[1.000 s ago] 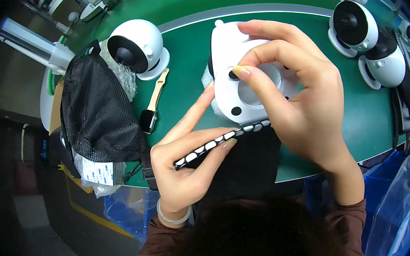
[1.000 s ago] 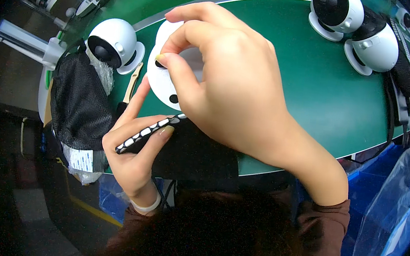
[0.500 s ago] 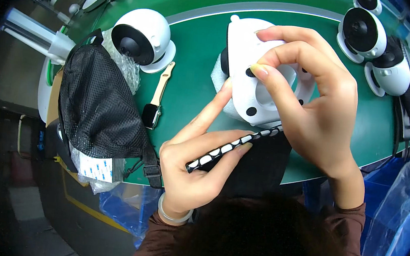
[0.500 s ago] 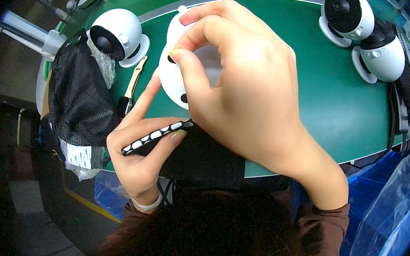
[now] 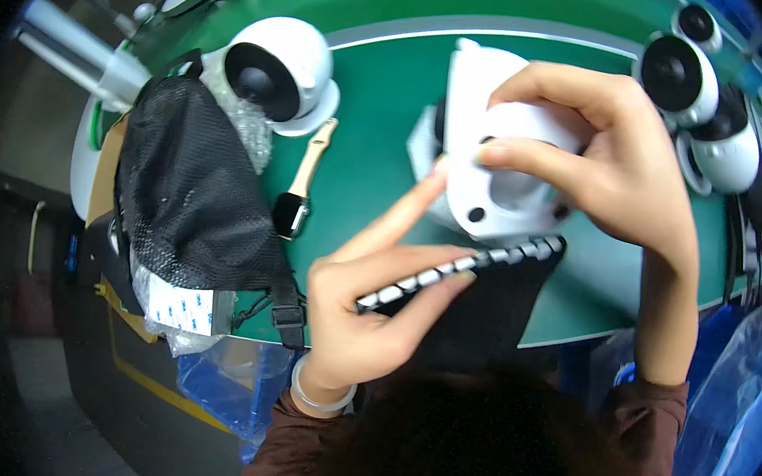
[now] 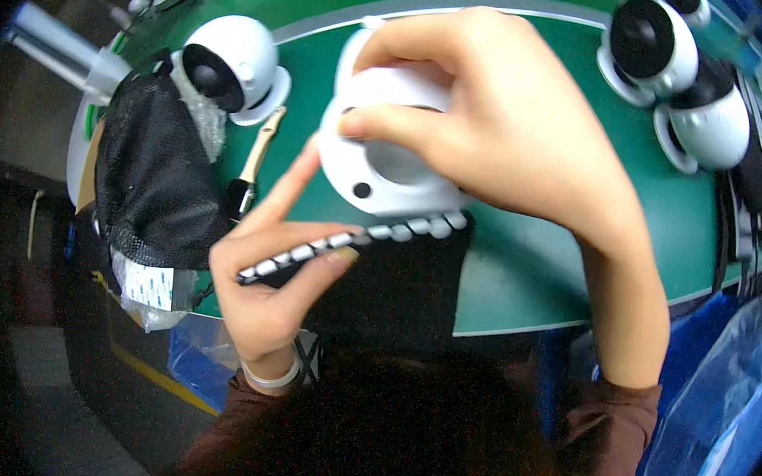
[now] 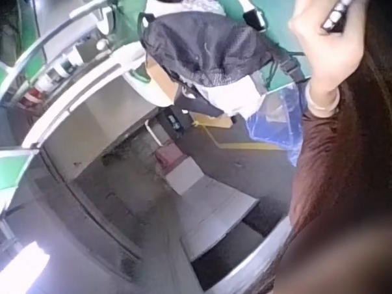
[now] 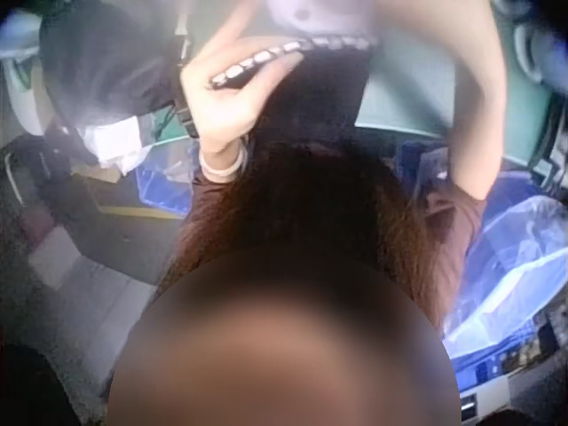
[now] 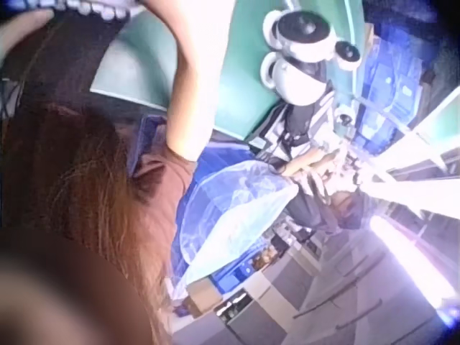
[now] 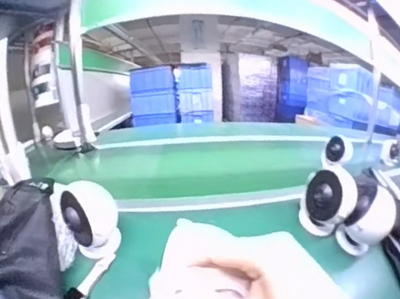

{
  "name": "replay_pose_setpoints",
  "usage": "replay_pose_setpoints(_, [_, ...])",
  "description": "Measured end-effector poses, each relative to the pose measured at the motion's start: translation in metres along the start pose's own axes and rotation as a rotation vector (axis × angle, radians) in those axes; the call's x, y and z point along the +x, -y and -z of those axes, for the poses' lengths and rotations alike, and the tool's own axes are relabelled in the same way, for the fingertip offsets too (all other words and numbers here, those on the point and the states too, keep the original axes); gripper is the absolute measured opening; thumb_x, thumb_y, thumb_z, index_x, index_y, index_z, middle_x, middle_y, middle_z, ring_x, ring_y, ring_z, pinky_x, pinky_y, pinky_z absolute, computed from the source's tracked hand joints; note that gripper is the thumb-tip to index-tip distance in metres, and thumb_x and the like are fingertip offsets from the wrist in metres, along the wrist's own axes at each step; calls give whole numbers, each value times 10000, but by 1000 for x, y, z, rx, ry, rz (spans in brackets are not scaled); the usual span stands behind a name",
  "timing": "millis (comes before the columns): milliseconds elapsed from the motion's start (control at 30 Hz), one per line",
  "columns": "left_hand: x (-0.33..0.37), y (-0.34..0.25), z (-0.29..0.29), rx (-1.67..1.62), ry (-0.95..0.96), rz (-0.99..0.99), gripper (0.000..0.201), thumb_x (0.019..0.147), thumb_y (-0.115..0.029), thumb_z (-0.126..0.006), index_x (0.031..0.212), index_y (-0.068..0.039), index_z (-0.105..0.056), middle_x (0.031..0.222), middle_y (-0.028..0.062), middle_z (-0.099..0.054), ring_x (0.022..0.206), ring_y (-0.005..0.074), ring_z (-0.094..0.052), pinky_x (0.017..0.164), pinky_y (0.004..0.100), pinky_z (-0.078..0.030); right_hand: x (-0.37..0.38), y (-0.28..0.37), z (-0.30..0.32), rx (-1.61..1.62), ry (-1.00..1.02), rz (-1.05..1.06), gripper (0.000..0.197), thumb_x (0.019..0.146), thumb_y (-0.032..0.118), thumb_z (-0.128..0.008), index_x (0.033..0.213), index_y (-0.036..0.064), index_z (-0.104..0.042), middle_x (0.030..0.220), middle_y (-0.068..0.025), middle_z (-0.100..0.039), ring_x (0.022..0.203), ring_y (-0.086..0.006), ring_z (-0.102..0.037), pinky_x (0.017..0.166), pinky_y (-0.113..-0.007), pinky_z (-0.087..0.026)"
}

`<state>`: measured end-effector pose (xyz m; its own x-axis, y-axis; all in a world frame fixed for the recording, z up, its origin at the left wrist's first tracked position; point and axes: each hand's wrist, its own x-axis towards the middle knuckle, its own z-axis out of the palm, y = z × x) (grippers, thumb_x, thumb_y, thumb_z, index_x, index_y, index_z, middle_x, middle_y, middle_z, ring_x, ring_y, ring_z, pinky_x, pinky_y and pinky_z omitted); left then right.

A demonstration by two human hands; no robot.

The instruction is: Assembling security camera components by applying rubber feet to the base of camera housings on an assembly line.

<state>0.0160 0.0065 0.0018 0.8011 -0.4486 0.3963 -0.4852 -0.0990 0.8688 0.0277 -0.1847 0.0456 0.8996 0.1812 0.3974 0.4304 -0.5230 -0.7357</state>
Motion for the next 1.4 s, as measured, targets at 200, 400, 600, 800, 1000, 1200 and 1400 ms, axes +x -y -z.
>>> replay_pose_setpoints(200, [-21,13,14,-182,-45,-41,176,650,45,-640,823,14,-641,1176,206,-464,1040,270,-510,838,285,-403,34,-3,59,375,-27,-391,195,821,120,-458,919,-33,-529,583,42,-476,418,33,-319,356,-105,-207])
replay_pose_setpoints(400, [-34,20,10,-296,33,42,157,693,12,-629,851,7,-628,1159,160,-494,970,227,-557,774,255,-441,129,-26,48,-136,76,-240,163,717,146,-576,781,-4,-566,609,-12,-526,474,-59,-437,425,-201,-349])
replay_pose_setpoints(600, [-34,28,14,-290,38,144,177,681,17,-637,857,4,-635,1090,175,-537,874,210,-595,719,244,-462,209,-135,-53,-724,-244,314,135,680,216,-629,751,122,-563,679,-67,-600,651,-265,-587,542,-353,-457])
replay_pose_setpoints(800, [-22,13,17,-316,86,101,126,688,14,-632,813,13,-632,989,193,-577,791,229,-605,682,280,-471,212,-214,-8,-1029,-21,443,254,675,31,-480,874,127,-604,941,-59,-594,914,-218,-546,813,-331,-418])
replay_pose_setpoints(1000, [-24,14,17,-264,123,15,142,683,2,-637,825,-3,-637,983,184,-583,758,222,-611,633,256,-473,187,-221,0,-1015,118,52,383,713,19,-426,1027,169,-586,1026,-57,-574,1018,-185,-499,877,-349,-366])
replay_pose_setpoints(1200, [-32,18,18,-32,115,89,209,594,-6,-699,796,-43,-664,943,168,-603,740,189,-618,632,234,-483,127,-57,-20,-451,-215,531,123,711,193,-606,760,80,-608,709,-77,-599,617,-248,-577,542,-312,-451])
replay_pose_setpoints(1400, [-21,13,7,-128,87,95,194,592,45,-648,782,12,-650,925,201,-597,808,244,-613,711,271,-475,-7,70,27,-393,-220,754,229,716,306,-528,653,86,-542,586,-2,-528,466,-133,-479,417,-236,-329])
